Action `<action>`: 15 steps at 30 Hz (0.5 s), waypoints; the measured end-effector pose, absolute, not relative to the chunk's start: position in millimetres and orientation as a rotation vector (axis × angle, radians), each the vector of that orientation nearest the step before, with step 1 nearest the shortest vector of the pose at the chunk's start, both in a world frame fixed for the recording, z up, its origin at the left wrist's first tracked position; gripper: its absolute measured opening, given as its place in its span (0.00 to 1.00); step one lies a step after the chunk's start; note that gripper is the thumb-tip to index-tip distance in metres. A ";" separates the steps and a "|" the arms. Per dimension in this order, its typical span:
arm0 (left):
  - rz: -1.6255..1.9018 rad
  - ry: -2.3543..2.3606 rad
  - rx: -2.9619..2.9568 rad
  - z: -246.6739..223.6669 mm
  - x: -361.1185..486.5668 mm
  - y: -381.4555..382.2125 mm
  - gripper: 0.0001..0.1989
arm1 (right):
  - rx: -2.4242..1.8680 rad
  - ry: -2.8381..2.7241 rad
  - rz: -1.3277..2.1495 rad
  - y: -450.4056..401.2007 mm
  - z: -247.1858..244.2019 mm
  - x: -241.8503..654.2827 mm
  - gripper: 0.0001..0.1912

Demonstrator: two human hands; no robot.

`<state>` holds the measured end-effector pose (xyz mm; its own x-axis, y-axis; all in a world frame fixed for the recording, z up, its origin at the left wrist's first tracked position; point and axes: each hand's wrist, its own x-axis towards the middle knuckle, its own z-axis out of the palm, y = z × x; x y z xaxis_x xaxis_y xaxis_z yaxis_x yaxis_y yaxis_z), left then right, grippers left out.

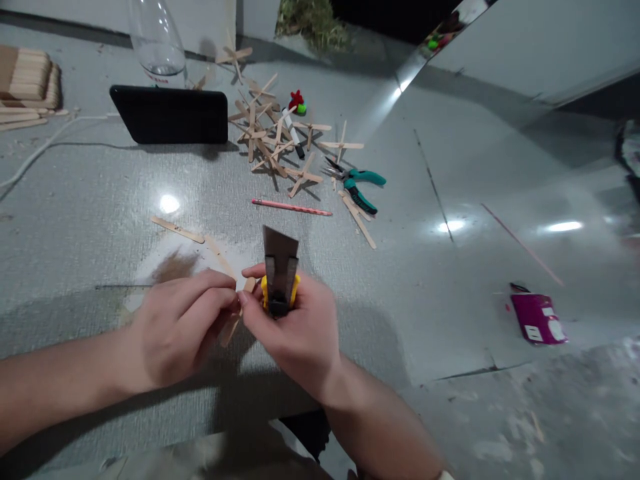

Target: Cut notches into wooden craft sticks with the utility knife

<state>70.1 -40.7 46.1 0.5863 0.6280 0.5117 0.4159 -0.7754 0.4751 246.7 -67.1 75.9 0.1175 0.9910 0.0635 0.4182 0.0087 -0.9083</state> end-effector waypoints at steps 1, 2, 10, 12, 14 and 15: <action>0.970 0.876 2.506 46.5 70.2 -40.5 0.07 | -1.546 -1.429 0.859 -66.8 75.9 246.5 0.06; 0.967 0.909 2.475 47.1 70.2 -39.8 0.07 | -1.548 -1.425 0.867 -66.6 75.5 246.5 0.06; 0.876 0.996 2.191 39.2 65.8 -30.1 0.05 | -1.505 -1.303 0.996 -70.2 59.9 260.1 0.08; 0.801 0.946 2.168 34.1 65.2 -28.2 0.06 | -1.478 -1.264 1.032 -70.9 55.3 265.3 0.08; 0.761 0.831 2.172 30.9 65.0 -26.8 0.09 | -1.429 -1.232 1.061 -71.0 51.9 269.8 0.08; 0.744 0.775 2.178 30.3 64.9 -26.4 0.10 | -1.395 -1.224 1.072 -70.8 50.8 271.6 0.08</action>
